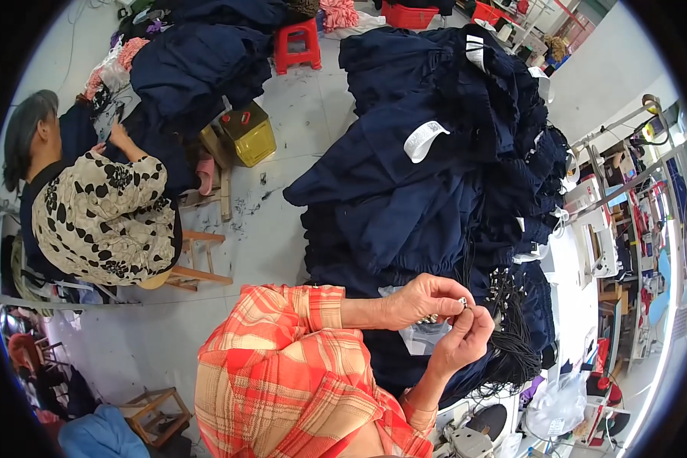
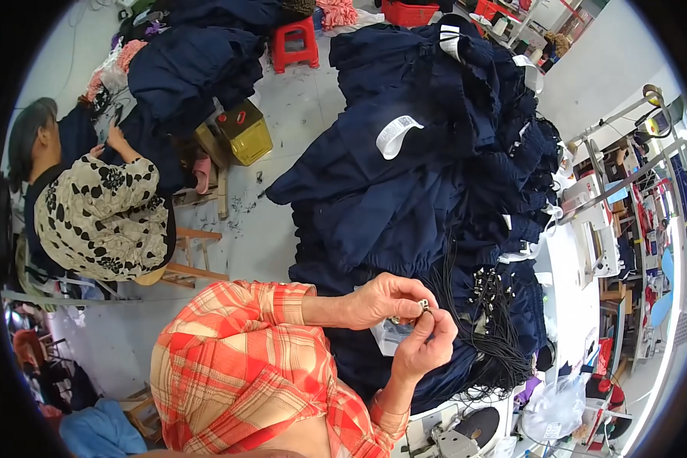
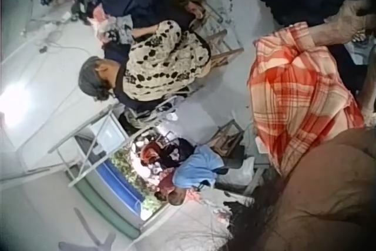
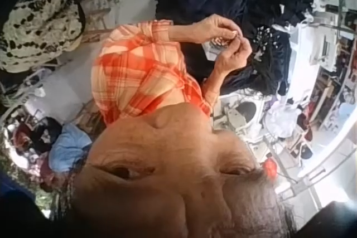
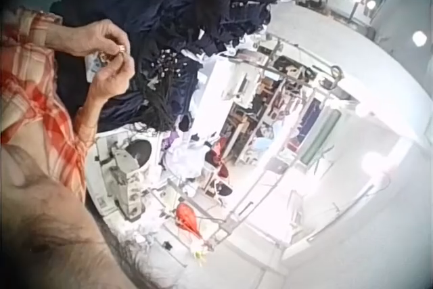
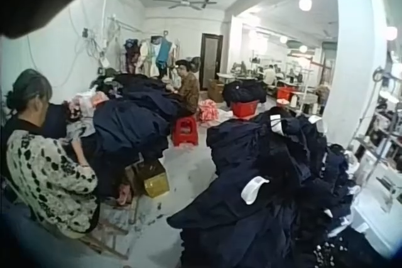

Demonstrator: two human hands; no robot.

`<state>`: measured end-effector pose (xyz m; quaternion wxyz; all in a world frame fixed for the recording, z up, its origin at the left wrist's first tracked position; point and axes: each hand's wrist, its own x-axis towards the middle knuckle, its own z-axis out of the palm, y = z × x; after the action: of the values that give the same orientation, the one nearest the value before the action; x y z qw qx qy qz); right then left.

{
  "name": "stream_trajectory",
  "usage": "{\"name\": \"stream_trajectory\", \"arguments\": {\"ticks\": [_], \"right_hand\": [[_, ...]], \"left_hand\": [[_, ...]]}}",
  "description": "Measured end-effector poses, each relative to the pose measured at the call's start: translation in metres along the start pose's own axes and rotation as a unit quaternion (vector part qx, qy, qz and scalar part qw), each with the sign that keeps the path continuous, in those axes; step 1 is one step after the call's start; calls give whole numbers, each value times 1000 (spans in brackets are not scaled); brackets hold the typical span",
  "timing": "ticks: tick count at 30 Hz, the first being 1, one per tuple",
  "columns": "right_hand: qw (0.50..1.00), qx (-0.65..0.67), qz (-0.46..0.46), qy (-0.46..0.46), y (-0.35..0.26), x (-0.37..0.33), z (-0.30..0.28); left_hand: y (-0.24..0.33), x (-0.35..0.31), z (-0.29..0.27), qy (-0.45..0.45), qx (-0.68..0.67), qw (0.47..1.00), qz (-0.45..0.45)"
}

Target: Attaching small metal tips to the ends of black cord drawstrings.

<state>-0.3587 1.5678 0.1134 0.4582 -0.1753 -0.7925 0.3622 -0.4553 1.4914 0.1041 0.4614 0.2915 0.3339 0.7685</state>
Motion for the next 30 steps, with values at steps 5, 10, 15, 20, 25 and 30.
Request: {"name": "stream_trajectory", "arguments": {"ticks": [5, 10, 15, 20, 25, 30], "right_hand": [[1000, -24, 13, 8, 3, -1, -2], [984, -125, -126, 27, -3, 9, -4], [993, -78, -89, 3, -5, 5, -8], [996, 9, -67, 51, -19, 10, -15], [967, 252, 26, 2, -37, 28, -14], [997, 37, -8, -65, -36, 36, -25]], "left_hand": [[-15, 1, 5, -10, -213, 976, -37], [-21, 3, 7, -23, -249, 967, -53], [-19, -2, 3, -30, -215, 974, -60], [-12, 0, 4, -51, -60, 996, -46], [8, -6, 5, -21, 29, 997, -63], [10, -1, -6, -43, 16, 998, -30]]}}
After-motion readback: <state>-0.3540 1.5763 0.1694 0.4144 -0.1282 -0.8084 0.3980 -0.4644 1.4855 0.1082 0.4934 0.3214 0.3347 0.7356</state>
